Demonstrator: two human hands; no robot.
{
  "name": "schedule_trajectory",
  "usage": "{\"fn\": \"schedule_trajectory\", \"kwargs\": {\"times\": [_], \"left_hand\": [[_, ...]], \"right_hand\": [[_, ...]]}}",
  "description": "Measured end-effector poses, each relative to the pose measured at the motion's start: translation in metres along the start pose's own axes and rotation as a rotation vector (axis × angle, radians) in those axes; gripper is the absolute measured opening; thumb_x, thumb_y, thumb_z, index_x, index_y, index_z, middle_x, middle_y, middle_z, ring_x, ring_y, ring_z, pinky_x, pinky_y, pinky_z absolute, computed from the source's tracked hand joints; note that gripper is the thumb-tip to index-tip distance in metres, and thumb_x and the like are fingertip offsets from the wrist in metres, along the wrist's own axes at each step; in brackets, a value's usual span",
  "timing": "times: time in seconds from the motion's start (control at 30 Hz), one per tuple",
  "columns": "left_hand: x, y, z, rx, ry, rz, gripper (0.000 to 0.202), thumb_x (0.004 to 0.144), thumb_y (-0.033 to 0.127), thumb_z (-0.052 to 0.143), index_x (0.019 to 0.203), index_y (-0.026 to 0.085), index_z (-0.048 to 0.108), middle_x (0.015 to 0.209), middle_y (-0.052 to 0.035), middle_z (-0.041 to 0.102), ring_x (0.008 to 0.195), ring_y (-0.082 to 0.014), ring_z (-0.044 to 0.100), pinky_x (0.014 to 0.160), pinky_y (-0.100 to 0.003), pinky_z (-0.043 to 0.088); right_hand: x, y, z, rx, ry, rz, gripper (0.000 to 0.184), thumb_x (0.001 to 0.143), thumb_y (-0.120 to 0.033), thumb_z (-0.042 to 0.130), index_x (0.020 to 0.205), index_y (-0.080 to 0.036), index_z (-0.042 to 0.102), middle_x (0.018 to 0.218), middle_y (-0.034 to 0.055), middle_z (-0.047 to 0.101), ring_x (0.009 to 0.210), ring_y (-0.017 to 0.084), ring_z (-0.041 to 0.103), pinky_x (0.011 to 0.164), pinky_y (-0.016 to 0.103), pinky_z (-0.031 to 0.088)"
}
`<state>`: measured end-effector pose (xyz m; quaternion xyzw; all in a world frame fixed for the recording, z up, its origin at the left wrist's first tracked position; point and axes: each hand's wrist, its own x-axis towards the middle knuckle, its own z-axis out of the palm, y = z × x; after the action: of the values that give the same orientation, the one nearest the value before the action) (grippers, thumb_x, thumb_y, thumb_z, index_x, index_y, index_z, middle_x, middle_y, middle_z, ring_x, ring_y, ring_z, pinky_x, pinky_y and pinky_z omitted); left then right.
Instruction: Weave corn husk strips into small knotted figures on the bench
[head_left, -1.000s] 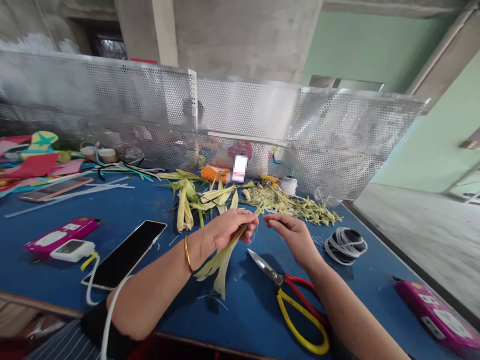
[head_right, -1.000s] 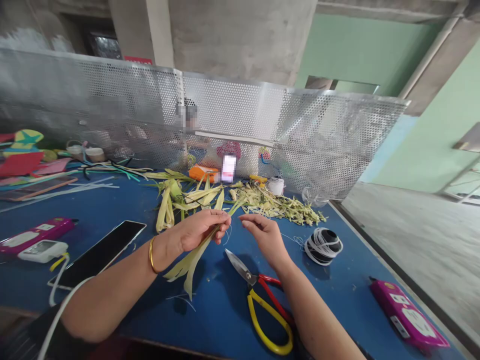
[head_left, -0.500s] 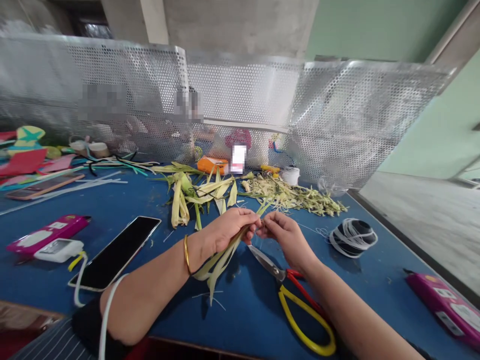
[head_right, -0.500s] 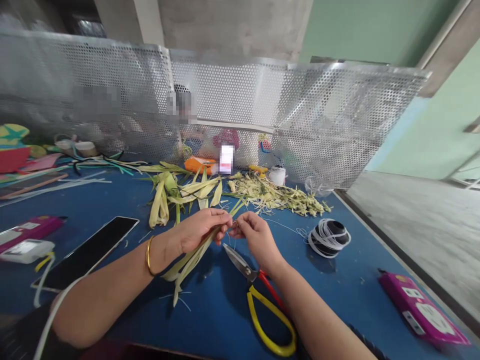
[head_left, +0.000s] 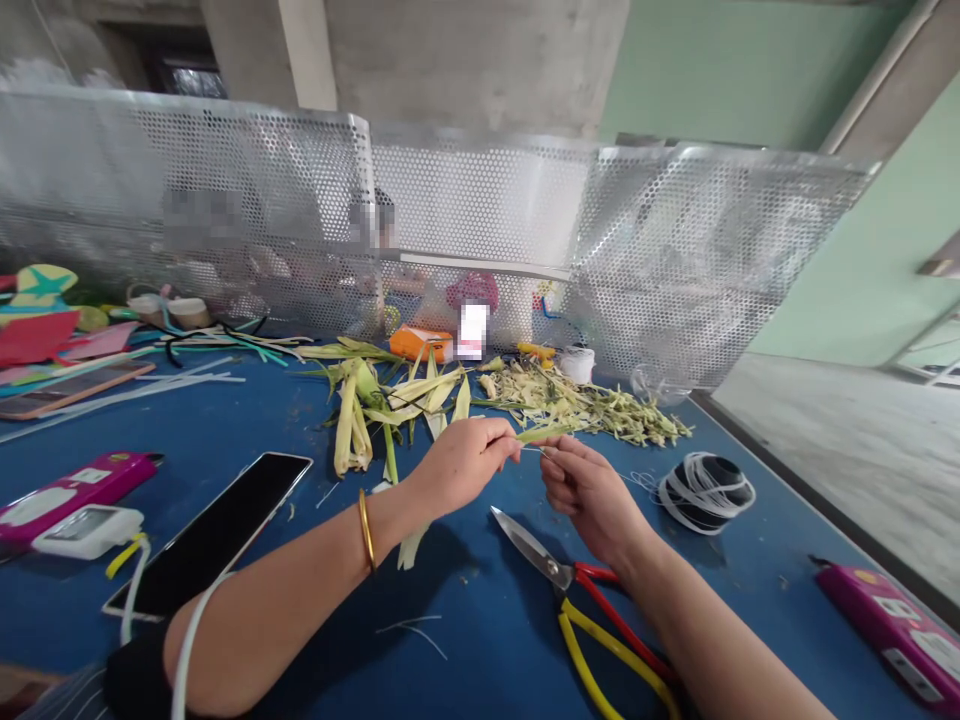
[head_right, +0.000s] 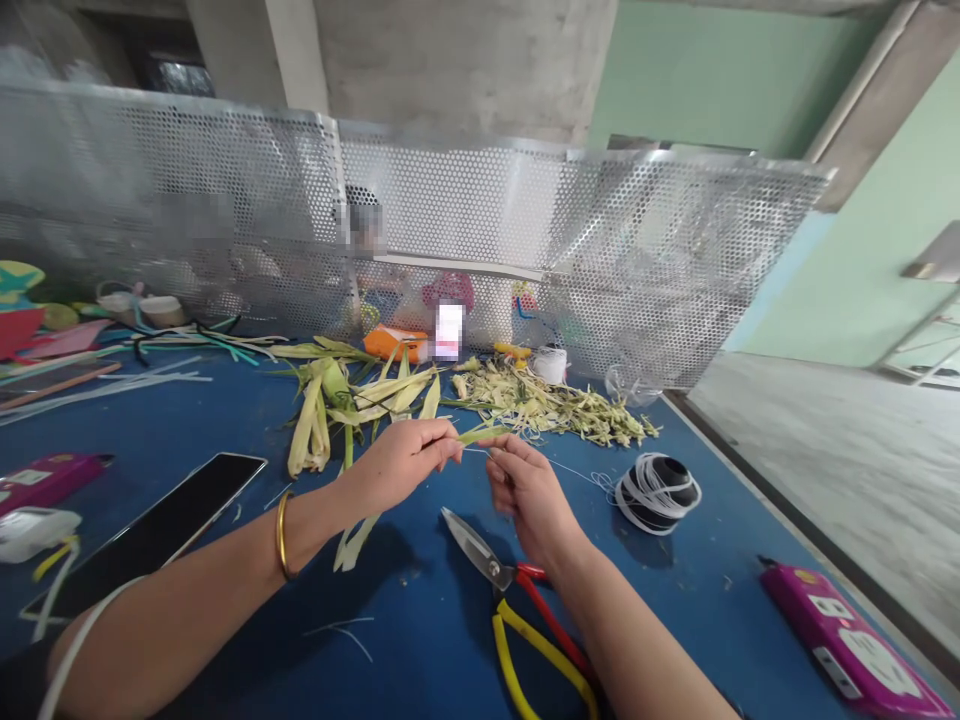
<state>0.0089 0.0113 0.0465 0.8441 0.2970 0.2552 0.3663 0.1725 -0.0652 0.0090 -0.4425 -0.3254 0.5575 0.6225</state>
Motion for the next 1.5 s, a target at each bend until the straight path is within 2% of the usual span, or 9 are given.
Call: {"fn": "schedule_trajectory", "kwargs": {"times": [0.1, 0.23, 0.37, 0.63, 0.9, 1.1, 1.37, 1.43, 1.5], "left_hand": [[-0.003, -0.002, -0.002, -0.066, -0.014, -0.023, 0.024, 0.088, 0.03, 0.05, 0.07, 0.019, 0.061, 0.06, 0.0024, 0.054, 0.057, -0.011, 0.049, 0.056, -0.023, 0.034], [-0.005, -0.004, 0.002, -0.312, -0.077, -0.111, 0.025, 0.086, 0.037, 0.053, 0.07, 0.018, 0.059, 0.058, 0.0039, 0.049, 0.05, -0.0091, 0.042, 0.05, -0.022, 0.032], [-0.007, -0.006, 0.01, -0.418, -0.126, -0.116, 0.026, 0.083, 0.039, 0.056, 0.07, 0.017, 0.059, 0.056, 0.0047, 0.048, 0.049, -0.0083, 0.04, 0.05, -0.022, 0.031], [-0.008, -0.007, 0.017, -0.446, -0.178, -0.173, 0.023, 0.083, 0.034, 0.056, 0.071, 0.016, 0.061, 0.056, 0.0045, 0.047, 0.05, -0.0078, 0.039, 0.05, -0.022, 0.03], [-0.008, -0.005, 0.018, -0.534, -0.214, -0.217, 0.026, 0.08, 0.039, 0.062, 0.069, 0.016, 0.06, 0.054, 0.005, 0.046, 0.048, -0.0068, 0.036, 0.048, -0.021, 0.027], [-0.008, -0.006, 0.019, -0.584, -0.242, -0.212, 0.036, 0.083, 0.048, 0.059, 0.076, 0.014, 0.066, 0.058, 0.0032, 0.049, 0.049, -0.0067, 0.037, 0.047, -0.022, 0.025], [-0.008, -0.006, 0.018, -0.631, -0.279, -0.255, 0.03, 0.084, 0.043, 0.058, 0.075, 0.015, 0.063, 0.057, 0.0039, 0.046, 0.049, -0.0068, 0.038, 0.046, -0.021, 0.025], [-0.008, -0.007, 0.017, -0.634, -0.265, -0.258, 0.027, 0.084, 0.04, 0.058, 0.073, 0.015, 0.062, 0.058, 0.0034, 0.047, 0.05, -0.007, 0.039, 0.047, -0.021, 0.027], [-0.007, -0.005, 0.016, -0.635, -0.222, -0.268, 0.024, 0.083, 0.036, 0.058, 0.071, 0.015, 0.062, 0.06, 0.0026, 0.048, 0.051, -0.0073, 0.04, 0.048, -0.022, 0.03]], "right_hand": [[-0.001, 0.003, 0.002, -0.045, 0.0, -0.065, 0.026, 0.071, -0.033, 0.071, 0.092, -0.018, 0.065, 0.054, -0.0094, 0.038, 0.041, 0.004, 0.019, 0.041, 0.021, 0.013], [-0.004, 0.004, 0.003, -0.149, -0.039, -0.203, 0.024, 0.073, -0.036, 0.074, 0.088, -0.019, 0.069, 0.059, -0.0041, 0.049, 0.05, 0.009, 0.038, 0.05, 0.026, 0.029], [-0.004, 0.007, 0.004, -0.181, -0.04, -0.268, 0.023, 0.07, -0.035, 0.079, 0.088, -0.021, 0.074, 0.059, -0.0028, 0.053, 0.056, 0.011, 0.04, 0.056, 0.027, 0.033], [-0.004, 0.009, 0.007, -0.135, -0.003, -0.278, 0.017, 0.066, -0.033, 0.082, 0.075, -0.021, 0.076, 0.062, -0.0009, 0.059, 0.055, 0.011, 0.043, 0.055, 0.028, 0.034], [-0.001, 0.01, 0.003, -0.172, 0.048, -0.299, 0.017, 0.066, -0.034, 0.081, 0.072, -0.02, 0.072, 0.058, -0.0015, 0.057, 0.054, 0.011, 0.042, 0.056, 0.029, 0.034], [-0.002, 0.01, 0.003, -0.203, 0.006, -0.341, 0.017, 0.072, -0.032, 0.076, 0.063, -0.02, 0.068, 0.056, -0.0011, 0.056, 0.057, 0.013, 0.044, 0.059, 0.03, 0.035], [-0.004, 0.009, 0.005, -0.189, -0.001, -0.314, 0.016, 0.07, -0.03, 0.077, 0.062, -0.019, 0.069, 0.057, -0.0005, 0.058, 0.058, 0.012, 0.044, 0.058, 0.029, 0.035], [-0.004, 0.007, 0.004, -0.201, 0.003, -0.293, 0.016, 0.069, -0.034, 0.079, 0.068, -0.019, 0.071, 0.058, -0.0005, 0.058, 0.058, 0.012, 0.045, 0.059, 0.028, 0.037], [-0.004, 0.004, 0.002, -0.211, 0.007, -0.249, 0.026, 0.07, -0.042, 0.079, 0.082, -0.019, 0.074, 0.064, 0.0003, 0.061, 0.06, 0.013, 0.047, 0.059, 0.028, 0.04]]}}
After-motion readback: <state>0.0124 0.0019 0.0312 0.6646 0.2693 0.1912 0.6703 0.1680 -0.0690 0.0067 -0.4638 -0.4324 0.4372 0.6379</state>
